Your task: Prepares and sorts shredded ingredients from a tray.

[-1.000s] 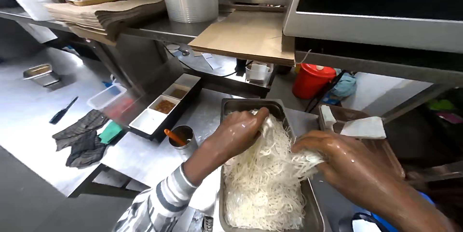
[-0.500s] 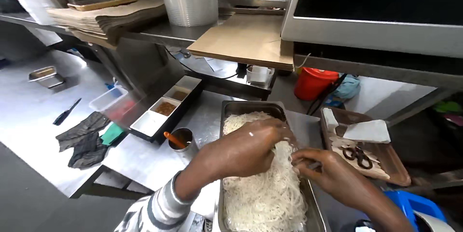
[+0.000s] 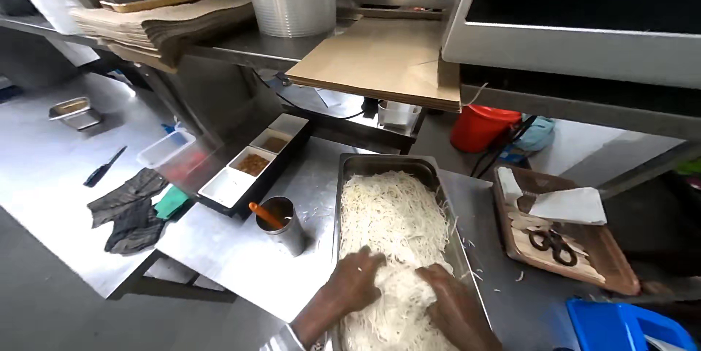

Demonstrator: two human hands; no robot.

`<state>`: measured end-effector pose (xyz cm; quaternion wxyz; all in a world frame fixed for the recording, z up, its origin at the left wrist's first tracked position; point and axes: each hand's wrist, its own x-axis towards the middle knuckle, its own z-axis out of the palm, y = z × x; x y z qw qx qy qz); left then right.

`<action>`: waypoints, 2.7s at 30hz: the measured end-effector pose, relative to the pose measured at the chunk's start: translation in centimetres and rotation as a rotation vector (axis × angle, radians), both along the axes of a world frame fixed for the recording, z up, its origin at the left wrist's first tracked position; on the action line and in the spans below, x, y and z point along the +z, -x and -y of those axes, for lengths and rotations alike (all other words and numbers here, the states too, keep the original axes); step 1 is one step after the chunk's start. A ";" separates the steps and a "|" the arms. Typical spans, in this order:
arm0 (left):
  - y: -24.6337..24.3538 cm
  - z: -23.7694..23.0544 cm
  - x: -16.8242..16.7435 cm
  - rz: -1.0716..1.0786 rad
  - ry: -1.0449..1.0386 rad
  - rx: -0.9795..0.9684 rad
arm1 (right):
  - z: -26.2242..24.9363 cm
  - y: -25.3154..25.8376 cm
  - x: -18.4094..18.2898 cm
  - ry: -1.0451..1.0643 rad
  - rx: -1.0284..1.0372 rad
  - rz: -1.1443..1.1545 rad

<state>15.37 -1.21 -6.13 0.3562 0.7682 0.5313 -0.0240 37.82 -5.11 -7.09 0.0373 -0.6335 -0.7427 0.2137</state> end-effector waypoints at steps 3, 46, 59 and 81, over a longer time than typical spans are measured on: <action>1.1 -1.8 5.0 0.098 -0.243 0.142 | -1.5 -1.5 5.1 -0.368 -0.003 -0.141; -1.5 -7.2 -1.6 0.637 0.326 0.644 | -10.1 4.2 0.1 0.109 -0.338 -0.434; -1.1 -7.9 14.4 0.986 -0.042 0.327 | -9.2 1.0 17.0 -0.549 -0.035 -0.235; -0.4 -6.9 15.5 0.518 -0.495 0.465 | 1.8 -1.4 12.7 -0.575 -0.132 -0.169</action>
